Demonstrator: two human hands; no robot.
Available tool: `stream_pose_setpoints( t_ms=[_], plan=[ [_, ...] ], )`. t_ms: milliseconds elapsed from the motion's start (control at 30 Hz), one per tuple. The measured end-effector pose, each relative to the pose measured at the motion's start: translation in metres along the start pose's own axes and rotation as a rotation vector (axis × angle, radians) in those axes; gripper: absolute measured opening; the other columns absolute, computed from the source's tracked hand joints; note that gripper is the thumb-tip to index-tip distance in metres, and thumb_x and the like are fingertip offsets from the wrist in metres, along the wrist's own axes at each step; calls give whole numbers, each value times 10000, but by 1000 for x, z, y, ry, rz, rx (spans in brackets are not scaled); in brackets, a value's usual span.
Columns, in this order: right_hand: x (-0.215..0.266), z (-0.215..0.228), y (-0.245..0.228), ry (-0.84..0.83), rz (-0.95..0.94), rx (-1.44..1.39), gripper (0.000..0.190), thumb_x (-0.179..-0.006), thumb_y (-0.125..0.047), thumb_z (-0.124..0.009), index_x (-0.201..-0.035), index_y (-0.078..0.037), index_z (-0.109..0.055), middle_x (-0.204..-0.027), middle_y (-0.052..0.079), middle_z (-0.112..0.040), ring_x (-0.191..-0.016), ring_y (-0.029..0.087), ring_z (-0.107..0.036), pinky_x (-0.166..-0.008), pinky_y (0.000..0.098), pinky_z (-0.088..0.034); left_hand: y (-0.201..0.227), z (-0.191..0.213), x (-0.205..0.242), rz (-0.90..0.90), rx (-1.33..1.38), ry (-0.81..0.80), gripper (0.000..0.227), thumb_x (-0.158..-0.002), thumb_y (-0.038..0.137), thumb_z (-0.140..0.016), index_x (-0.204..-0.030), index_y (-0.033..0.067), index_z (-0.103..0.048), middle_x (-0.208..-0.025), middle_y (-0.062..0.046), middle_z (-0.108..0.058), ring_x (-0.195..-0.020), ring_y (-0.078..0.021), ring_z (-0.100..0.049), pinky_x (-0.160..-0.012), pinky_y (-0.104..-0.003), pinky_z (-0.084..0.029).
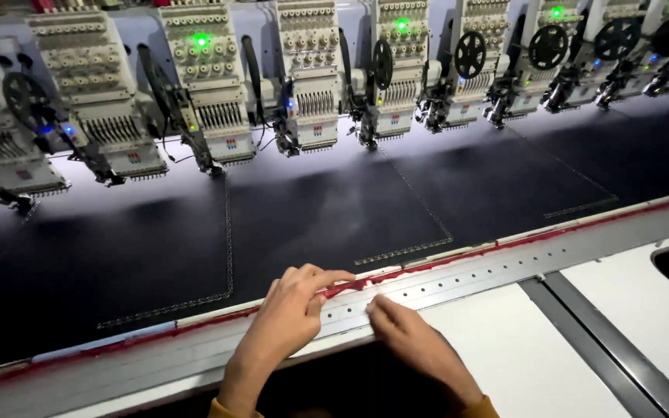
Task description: Threading multiple heads of an industrial embroidery machine and preparing the fabric for operation.
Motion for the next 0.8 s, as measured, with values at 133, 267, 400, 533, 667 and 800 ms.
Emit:
stream_pose_setpoints(
  t_ms=[133, 267, 400, 533, 667, 800],
  plan=[
    [4, -14, 43, -177, 329, 346, 210, -921, -292, -643, -1131, -278, -633, -1193, -17, -630, -1166, 152, -596, -1070, 307, -386, 0, -8, 20, -8, -67, 114, 327, -975, 345, -561, -1280, 357, -679, -990, 49, -743, -1029, -228, -580, -984, -387, -381],
    [5, -14, 36, -10, 368, 381, 384, -906, -469, -673, -1216, -253, -603, -1299, -10, -639, -1201, 206, -599, -1044, 365, -398, -6, -12, 21, -47, -175, 231, 283, -1002, 385, -554, -920, 219, -768, -865, 23, -744, -916, -236, -593, -980, -405, -367],
    [-11, -4, 32, 302, 363, 145, 378, -931, -478, -633, -860, -119, -727, -1223, -8, -764, -1186, 163, -691, -1034, 323, -446, -5, -16, 9, -82, -96, 295, 168, -958, 289, -623, -984, 252, -785, -873, 73, -783, -894, -197, -626, -1015, -381, -336],
    [-56, 12, 52, 374, 552, 160, 221, -935, -304, -631, -1076, -169, -734, -1262, -9, -751, -1187, 193, -694, -1014, 347, -468, -22, -29, -31, -51, -89, 309, 224, -982, 282, -561, -917, 218, -766, -789, 58, -765, -824, -208, -623, -1027, -377, -329],
    [-133, 36, 75, 364, 404, 263, 403, -848, -251, -610, -1247, -256, -664, -1302, -60, -722, -1242, 180, -648, -1020, 389, -451, -66, -63, -110, -138, -85, 372, 250, -918, 94, -590, -1033, 238, -760, -990, 71, -771, -946, -215, -656, -1008, -402, -380],
    [-262, 65, 124, 391, 273, 373, 440, -850, -335, -607, -1281, -265, -664, -1363, -77, -693, -1268, 161, -641, -1018, 410, -433, -107, -99, -216, -89, -81, 209, 385, -889, 13, -586, -1216, 178, -705, -1210, 16, -744, -1111, -248, -666, -1014, -419, -413]
  ],
)
Point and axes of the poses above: each hand's wrist, its own x-axis away from the middle knuckle, its own z-axis out of the back of the hand, y = z × x, the point moved 2 cm from there along -x, towards the middle knuckle
